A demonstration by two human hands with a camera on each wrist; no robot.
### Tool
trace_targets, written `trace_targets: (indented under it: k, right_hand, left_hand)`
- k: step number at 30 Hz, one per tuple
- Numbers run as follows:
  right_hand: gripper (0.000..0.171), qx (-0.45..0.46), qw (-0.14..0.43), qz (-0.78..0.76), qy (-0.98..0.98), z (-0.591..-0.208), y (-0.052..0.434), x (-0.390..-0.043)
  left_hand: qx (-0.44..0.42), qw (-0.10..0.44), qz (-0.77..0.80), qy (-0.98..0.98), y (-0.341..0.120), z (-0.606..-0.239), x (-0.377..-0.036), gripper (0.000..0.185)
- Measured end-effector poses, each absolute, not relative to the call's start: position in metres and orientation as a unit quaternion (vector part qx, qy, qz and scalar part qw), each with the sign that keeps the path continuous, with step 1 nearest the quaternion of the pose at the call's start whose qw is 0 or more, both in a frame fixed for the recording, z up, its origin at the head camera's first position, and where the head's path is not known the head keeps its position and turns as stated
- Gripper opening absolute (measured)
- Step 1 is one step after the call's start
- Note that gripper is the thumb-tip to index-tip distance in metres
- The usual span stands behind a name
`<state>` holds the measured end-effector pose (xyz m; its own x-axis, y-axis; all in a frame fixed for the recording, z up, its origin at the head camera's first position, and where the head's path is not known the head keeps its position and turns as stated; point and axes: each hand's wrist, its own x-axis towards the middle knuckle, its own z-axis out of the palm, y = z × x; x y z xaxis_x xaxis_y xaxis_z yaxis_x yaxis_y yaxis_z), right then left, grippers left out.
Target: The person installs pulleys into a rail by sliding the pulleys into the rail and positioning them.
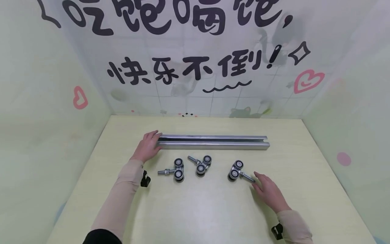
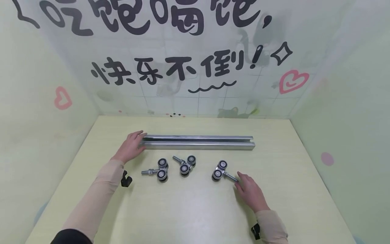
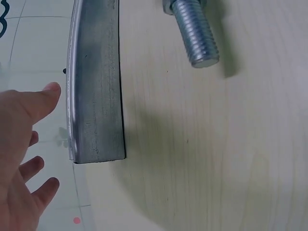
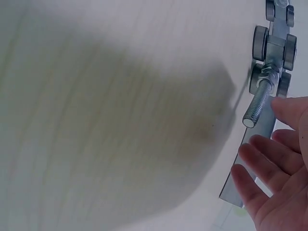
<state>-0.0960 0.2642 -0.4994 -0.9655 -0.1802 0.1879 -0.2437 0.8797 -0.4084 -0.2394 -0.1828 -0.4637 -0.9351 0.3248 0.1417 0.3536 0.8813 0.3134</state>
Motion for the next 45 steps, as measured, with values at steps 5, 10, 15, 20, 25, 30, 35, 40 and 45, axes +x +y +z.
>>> trace_targets:
  k: [5, 10, 15, 20, 25, 30, 35, 40, 45]
  right_hand:
    - [0.039, 0.116, 0.080, 0.223, -0.965, -0.502, 0.263, -0.097]
    - [0.036, 0.119, 0.080, 0.226, -0.964, -0.504, 0.260, -0.100]
    - [0.033, 0.117, 0.072, 0.231, -0.963, -0.505, 0.257, -0.100]
    - [0.032, 0.115, 0.078, 0.241, -0.960, -0.508, 0.255, -0.099]
    - [0.031, 0.111, 0.084, 0.244, -0.960, -0.510, 0.255, -0.099]
    - [0.031, 0.099, 0.084, 0.251, -0.959, -0.513, 0.254, -0.099]
    - [0.030, 0.091, 0.087, 0.256, -0.958, -0.514, 0.252, -0.100]
    - [0.025, 0.086, 0.088, 0.252, -0.960, -0.515, 0.251, -0.101]
    - [0.021, 0.087, 0.108, 0.256, -0.957, -0.517, 0.252, -0.101]
  left_hand:
    - [-0.173, 0.012, -0.175, -0.969, -0.182, -0.464, -0.247, 0.056]
    - [-0.181, 0.006, -0.159, -0.971, -0.182, -0.465, -0.250, 0.054]
    - [-0.180, 0.000, -0.152, -0.972, -0.182, -0.468, -0.253, 0.054]
    - [-0.171, -0.013, -0.152, -0.973, -0.182, -0.470, -0.257, 0.054]
    - [-0.167, -0.018, -0.144, -0.975, -0.181, -0.470, -0.260, 0.054]
    - [-0.169, -0.028, -0.139, -0.975, -0.178, -0.474, -0.264, 0.054]
    - [-0.162, -0.051, -0.165, -0.972, -0.179, -0.474, -0.266, 0.056]
    - [-0.162, -0.071, -0.191, -0.966, -0.178, -0.472, -0.267, 0.056]
    - [-0.159, -0.064, -0.189, -0.967, -0.174, -0.471, -0.269, 0.053]
